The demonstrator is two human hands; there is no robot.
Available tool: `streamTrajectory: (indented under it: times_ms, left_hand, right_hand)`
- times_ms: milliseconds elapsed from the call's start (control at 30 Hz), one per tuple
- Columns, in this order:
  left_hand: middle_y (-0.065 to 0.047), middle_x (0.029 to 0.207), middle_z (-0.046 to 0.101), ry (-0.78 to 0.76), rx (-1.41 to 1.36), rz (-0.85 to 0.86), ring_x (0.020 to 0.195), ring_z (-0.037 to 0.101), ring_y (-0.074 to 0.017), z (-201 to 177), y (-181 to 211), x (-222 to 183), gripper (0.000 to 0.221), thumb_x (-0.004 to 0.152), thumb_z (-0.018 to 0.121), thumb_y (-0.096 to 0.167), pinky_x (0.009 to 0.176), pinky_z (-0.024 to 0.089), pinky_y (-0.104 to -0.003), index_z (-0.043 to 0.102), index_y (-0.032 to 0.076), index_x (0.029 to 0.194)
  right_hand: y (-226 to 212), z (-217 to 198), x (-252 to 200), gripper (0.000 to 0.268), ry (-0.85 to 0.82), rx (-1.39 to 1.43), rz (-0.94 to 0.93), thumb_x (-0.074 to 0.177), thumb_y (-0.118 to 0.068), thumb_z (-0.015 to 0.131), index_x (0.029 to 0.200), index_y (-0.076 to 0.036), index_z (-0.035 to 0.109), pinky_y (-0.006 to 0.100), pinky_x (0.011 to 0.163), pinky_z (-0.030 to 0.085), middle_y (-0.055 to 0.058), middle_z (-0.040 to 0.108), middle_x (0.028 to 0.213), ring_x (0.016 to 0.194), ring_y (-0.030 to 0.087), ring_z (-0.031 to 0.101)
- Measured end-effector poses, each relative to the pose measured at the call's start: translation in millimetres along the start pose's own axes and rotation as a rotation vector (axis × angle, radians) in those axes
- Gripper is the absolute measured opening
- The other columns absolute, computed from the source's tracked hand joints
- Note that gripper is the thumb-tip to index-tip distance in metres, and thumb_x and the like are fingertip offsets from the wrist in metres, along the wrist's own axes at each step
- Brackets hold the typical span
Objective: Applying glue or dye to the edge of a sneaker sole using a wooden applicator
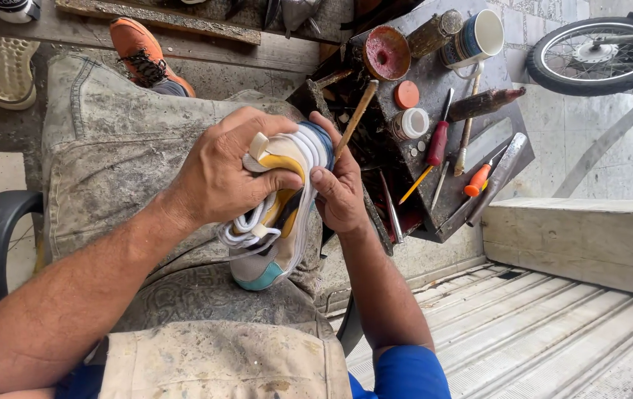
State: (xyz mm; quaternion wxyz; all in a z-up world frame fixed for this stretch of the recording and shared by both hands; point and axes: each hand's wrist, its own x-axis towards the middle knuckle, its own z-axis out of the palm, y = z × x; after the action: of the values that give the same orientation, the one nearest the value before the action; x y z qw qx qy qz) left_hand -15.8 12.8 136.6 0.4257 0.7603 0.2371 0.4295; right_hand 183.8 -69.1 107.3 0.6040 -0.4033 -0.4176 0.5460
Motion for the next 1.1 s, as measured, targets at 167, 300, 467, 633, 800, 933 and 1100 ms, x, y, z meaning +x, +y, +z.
streamTrajectory:
  times_ms: [167, 300, 467, 633, 800, 933, 1100]
  left_hand:
    - [-0.026, 0.131, 0.061, -0.129, -0.098, 0.065, 0.122, 0.064, -0.0361, -13.0, -6.1, 1.4, 0.056, 0.082, 0.086, 0.036, 0.107, 0.052, -0.045, 0.066, 0.007, 0.125]
    - [-0.023, 0.131, 0.062, -0.085, -0.164, 0.051, 0.123, 0.065, -0.0331, -9.3, -12.3, -1.9, 0.057, 0.075, 0.089, 0.038, 0.106, 0.053, -0.043, 0.067, 0.011, 0.120]
    - [-0.022, 0.135, 0.061, -0.148, -0.202, 0.066, 0.125, 0.064, -0.0326, -15.1, -3.3, -0.4, 0.052, 0.079, 0.085, 0.039, 0.104, 0.055, -0.043, 0.066, 0.012, 0.120]
    - [-0.024, 0.134, 0.062, -0.128, -0.199, 0.085, 0.124, 0.065, -0.0335, -16.2, -9.1, -0.5, 0.056, 0.076, 0.087, 0.039, 0.105, 0.054, -0.044, 0.066, 0.010, 0.119]
    - [-0.022, 0.138, 0.059, -0.165, -0.235, 0.043, 0.131, 0.060, -0.0351, -14.2, -17.9, -2.2, 0.071, 0.066, 0.094, 0.036, 0.110, 0.052, -0.047, 0.063, 0.011, 0.124]
    - [-0.021, 0.137, 0.058, -0.124, -0.308, 0.069, 0.130, 0.062, -0.0350, -13.3, -29.0, -5.9, 0.073, 0.065, 0.094, 0.035, 0.114, 0.052, -0.047, 0.062, 0.009, 0.125]
    - [-0.031, 0.143, 0.057, -0.008, -0.311, -0.075, 0.137, 0.059, -0.0406, -28.8, -54.7, -22.3, 0.064, 0.073, 0.093, 0.015, 0.120, 0.047, -0.046, 0.058, 0.003, 0.126]
  right_hand:
    - [-6.3, 3.8, 3.8, 0.088, -0.087, 0.035, 0.062, 0.088, -0.030, 0.081, 0.159, 0.000, 0.037, 0.031, 0.111, 0.048, 0.015, 0.056, 0.143, 0.124, 0.021, 0.059]
    - [-12.6, 10.9, 4.0, 0.078, -0.060, -0.103, 0.002, 0.088, -0.032, 0.082, 0.152, -0.004, 0.047, 0.035, 0.114, 0.047, 0.014, 0.056, 0.145, 0.129, 0.022, 0.057]
    - [-16.7, 8.8, 1.1, 0.072, -0.026, -0.081, 0.027, 0.084, -0.026, 0.081, 0.146, -0.005, 0.051, 0.032, 0.098, 0.054, 0.015, 0.062, 0.133, 0.114, 0.020, 0.063]
    - [-22.1, 7.9, 2.5, 0.069, -0.053, -0.155, 0.017, 0.087, -0.026, 0.079, 0.146, -0.007, 0.049, 0.034, 0.103, 0.053, 0.014, 0.060, 0.136, 0.120, 0.021, 0.061]
    - [-15.9, 2.2, 4.3, 0.091, -0.154, -0.128, 0.052, 0.081, -0.024, 0.086, 0.156, -0.006, 0.037, 0.035, 0.117, 0.045, 0.014, 0.050, 0.148, 0.135, 0.022, 0.054]
    - [-15.1, 2.5, 2.8, 0.101, -0.210, -0.088, 0.098, 0.081, -0.026, 0.087, 0.161, -0.005, 0.030, 0.035, 0.126, 0.037, 0.013, 0.043, 0.158, 0.143, 0.022, 0.048]
    - [19.5, -4.6, -20.7, 0.093, -0.140, -0.025, 0.212, 0.082, -0.010, 0.083, 0.156, -0.019, 0.028, 0.017, 0.047, 0.034, 0.017, 0.048, 0.150, 0.052, 0.002, 0.038]
